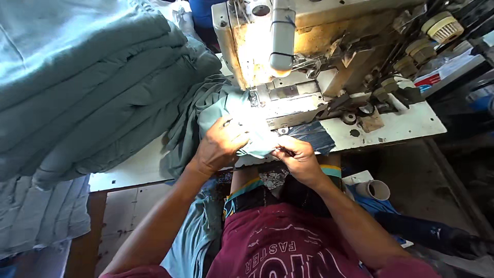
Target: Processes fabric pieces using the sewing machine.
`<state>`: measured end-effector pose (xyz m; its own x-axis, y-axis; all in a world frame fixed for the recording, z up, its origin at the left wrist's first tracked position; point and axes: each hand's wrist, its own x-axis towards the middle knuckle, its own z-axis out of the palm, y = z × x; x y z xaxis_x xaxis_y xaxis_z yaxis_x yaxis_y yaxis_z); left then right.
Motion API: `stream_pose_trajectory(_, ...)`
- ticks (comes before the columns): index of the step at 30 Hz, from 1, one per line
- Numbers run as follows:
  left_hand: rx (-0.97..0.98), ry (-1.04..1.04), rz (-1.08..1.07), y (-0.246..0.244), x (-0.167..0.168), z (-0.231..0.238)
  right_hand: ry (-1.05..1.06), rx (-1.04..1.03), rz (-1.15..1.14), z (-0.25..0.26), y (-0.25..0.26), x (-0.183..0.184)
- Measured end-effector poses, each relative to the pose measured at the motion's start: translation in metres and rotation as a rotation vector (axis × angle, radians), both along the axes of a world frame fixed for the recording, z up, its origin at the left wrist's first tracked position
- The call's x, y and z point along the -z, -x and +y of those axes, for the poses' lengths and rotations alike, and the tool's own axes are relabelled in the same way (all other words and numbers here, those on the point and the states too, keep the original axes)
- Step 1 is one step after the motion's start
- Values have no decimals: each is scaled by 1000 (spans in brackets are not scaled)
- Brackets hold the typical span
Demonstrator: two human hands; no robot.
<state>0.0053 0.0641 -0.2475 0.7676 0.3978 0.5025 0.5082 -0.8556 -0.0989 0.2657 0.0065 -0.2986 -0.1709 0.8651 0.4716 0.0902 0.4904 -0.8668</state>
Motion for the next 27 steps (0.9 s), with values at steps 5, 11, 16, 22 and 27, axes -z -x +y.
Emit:
stream_pose_trajectory(5,-15,123,200,-1,-28,3,47,17,38,-2,3,0)
stream_pose_trajectory(11,8,168,268,-2,-30,7,81,46,42,-3,0,3)
stream_pose_trajectory(16,6,167,222,-1,-31,8,94,54,56,-3,-2,1)
stream_pose_trajectory(22,13,191,271,1,-44,14,131,47,100,1,2,1)
stream_pose_trajectory(27,19,146,261,3,-52,37,146,98,66,21,9,-4)
